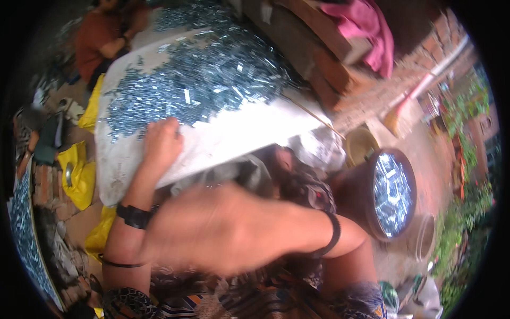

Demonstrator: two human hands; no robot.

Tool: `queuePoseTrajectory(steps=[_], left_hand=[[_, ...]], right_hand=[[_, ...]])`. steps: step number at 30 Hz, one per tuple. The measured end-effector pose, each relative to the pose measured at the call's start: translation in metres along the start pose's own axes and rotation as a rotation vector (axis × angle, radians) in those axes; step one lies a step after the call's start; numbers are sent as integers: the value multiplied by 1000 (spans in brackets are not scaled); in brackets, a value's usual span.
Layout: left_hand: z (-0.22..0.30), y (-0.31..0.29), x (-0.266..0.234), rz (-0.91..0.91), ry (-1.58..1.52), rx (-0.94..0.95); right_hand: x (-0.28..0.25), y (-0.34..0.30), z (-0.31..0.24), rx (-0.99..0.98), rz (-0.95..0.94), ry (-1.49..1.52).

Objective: The person is sorting small blue-colored metal parts from a large pile on a table into a bag.

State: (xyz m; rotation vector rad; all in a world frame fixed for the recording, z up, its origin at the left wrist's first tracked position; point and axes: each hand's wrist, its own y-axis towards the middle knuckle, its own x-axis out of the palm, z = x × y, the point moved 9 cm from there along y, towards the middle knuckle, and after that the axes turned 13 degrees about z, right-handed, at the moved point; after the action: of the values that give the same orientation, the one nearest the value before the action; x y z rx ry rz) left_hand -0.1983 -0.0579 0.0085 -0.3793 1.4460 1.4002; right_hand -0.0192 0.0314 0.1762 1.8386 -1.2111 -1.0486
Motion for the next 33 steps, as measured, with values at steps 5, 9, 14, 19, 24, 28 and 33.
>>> queuePoseTrajectory(steps=[5, 9, 14, 19, 24, 28, 33], left_hand=[[0, 5, -18, 10, -276, -124], [-13, 3, -17, 5, -461, -290], [-23, 0, -2, 12, -631, -410], [-22, -1, 5, -49, -746, -434], [-19, -6, 2, -75, -1044, -560], [-16, -7, -1, -93, -1183, -630], [-18, -12, -5, -112, -1198, -661]], right_hand=[[-83, -67, 160, 675, 258, -506], [-83, -88, 208, 600, 101, -744], [-65, -92, 228, 418, -103, -1030], [-67, -96, 233, 453, -128, -1099], [-70, -102, 234, 493, -121, -1155], [-69, -100, 223, 467, -61, -1140], [-71, -99, 212, 884, 244, -507]])
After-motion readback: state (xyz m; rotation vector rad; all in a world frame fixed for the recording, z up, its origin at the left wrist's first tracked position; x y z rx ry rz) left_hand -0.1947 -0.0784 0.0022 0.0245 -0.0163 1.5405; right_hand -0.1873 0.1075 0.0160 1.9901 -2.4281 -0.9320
